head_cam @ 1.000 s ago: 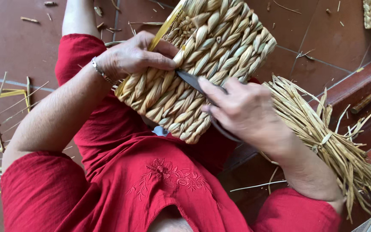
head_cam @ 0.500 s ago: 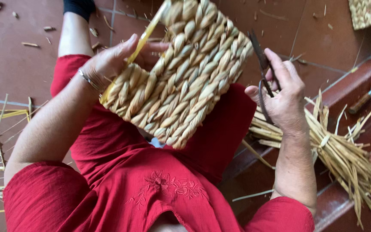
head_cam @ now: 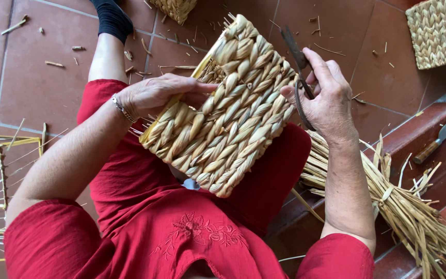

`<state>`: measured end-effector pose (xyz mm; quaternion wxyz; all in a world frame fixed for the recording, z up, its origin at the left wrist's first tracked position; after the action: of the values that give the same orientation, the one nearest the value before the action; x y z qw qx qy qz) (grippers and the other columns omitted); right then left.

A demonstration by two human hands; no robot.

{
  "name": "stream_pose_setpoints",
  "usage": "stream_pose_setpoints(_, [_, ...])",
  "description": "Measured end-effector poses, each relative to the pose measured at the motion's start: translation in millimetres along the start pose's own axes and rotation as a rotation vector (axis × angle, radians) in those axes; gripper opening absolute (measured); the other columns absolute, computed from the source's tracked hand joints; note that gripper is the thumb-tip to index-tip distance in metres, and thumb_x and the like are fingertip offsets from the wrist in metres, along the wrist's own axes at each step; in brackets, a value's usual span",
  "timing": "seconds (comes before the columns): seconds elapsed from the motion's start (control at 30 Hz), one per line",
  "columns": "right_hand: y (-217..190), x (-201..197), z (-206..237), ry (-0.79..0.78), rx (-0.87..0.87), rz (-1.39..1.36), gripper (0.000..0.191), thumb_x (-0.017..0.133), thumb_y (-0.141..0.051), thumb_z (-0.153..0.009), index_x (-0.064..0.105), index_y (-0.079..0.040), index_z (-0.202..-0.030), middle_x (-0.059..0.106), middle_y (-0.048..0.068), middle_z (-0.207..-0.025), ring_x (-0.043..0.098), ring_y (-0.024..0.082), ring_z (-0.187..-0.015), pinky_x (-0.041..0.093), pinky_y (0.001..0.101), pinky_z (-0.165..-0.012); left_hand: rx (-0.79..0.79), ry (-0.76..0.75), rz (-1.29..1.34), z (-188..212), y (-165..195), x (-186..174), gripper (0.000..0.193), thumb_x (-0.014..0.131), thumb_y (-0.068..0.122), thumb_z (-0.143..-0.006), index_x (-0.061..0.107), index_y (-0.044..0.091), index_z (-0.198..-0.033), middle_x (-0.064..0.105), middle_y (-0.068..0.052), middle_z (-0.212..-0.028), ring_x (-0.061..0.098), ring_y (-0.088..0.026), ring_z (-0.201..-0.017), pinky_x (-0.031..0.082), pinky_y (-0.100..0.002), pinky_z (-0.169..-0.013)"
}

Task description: The person sits on the floor with a woven water-hyacinth basket on their lap and uses scissors to trim protruding straw ends and loose weave from the basket's sides and rim. They rotate the basket to reach different sides, pull out trimmed pieces by hand, and tuck loose strands back into the weave along the rim.

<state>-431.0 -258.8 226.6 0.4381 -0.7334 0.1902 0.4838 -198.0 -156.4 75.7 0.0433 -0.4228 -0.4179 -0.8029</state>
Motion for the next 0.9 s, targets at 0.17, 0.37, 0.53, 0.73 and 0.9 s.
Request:
stream_pose_setpoints(0.17, [19.4,6.3,3.1,0.045,-0.021,0.062,0.075,0.091,-0.047,-0.092,0.061,-0.004,-0.146,0.056,0.003,-0.099,0.055,0.01,-0.084,0.052,0.0281,-0.074,0.132,0.211,-0.248,0.5,10.4,1.1,0.045,0.053,0.032,-0.107,0.066,0.001,-0.137,0.073,-0.01,-0.116,0.068,-0.015,-0.104,0.056,-0.032,-0.095])
stream_pose_setpoints(0.37, [76.0,20.8,19.1,0.048,0.203,-0.547,0.071,0.075,-0.048,-0.104,0.051,0.001,-0.15,0.062,0.001,-0.114,0.058,0.006,-0.093,0.053,0.0222,-0.082,0.168,0.296,-0.413,0.0,20.0,3.6,0.038,0.053,0.032,-0.107,0.07,0.001,-0.122,0.075,-0.005,-0.101,0.068,-0.01,-0.091,0.057,-0.028,-0.085])
stream_pose_setpoints(0.53, [92.6,10.5,54.6,0.146,0.301,-0.751,0.072,0.068,-0.05,-0.103,0.046,-0.001,-0.152,0.06,0.002,-0.1,0.07,0.012,-0.098,0.063,0.0269,-0.072,0.188,0.287,-0.582,2.9,33.2,20.4,0.037,0.052,0.031,-0.11,0.071,-0.001,-0.113,0.072,-0.004,-0.098,0.066,-0.01,-0.089,0.056,-0.028,-0.083])
stream_pose_setpoints(0.73, [102.4,-0.6,103.1,0.338,0.357,-0.925,0.076,0.067,-0.052,-0.103,0.044,0.001,-0.153,0.059,0.001,-0.103,0.07,0.015,-0.099,0.058,0.0268,-0.074,0.244,0.31,-0.763,20.9,28.4,56.2,0.032,0.055,0.028,-0.107,0.071,0.003,-0.118,0.074,-0.001,-0.096,0.066,-0.007,-0.091,0.057,-0.027,-0.084])
stream_pose_setpoints(0.9, [144.0,55.7,120.5,0.461,0.61,-1.213,0.061,0.064,-0.043,-0.106,0.05,0.002,-0.144,0.064,0.004,-0.105,0.064,0.012,-0.093,0.056,0.0289,-0.089,0.262,0.197,-1.017,8.1,-2.3,80.2,0.033,0.055,0.03,-0.104,0.07,0.008,-0.124,0.076,-0.003,-0.092,0.07,-0.014,-0.08,0.056,-0.028,-0.076])
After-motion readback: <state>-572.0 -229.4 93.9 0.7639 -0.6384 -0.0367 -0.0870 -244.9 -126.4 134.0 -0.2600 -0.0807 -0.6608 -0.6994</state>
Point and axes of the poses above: each hand's wrist, its own z-axis away from the middle knuckle, its own x-axis out of the palm, y = z × x, the point moved 9 cm from there along -z, towards the middle knuckle
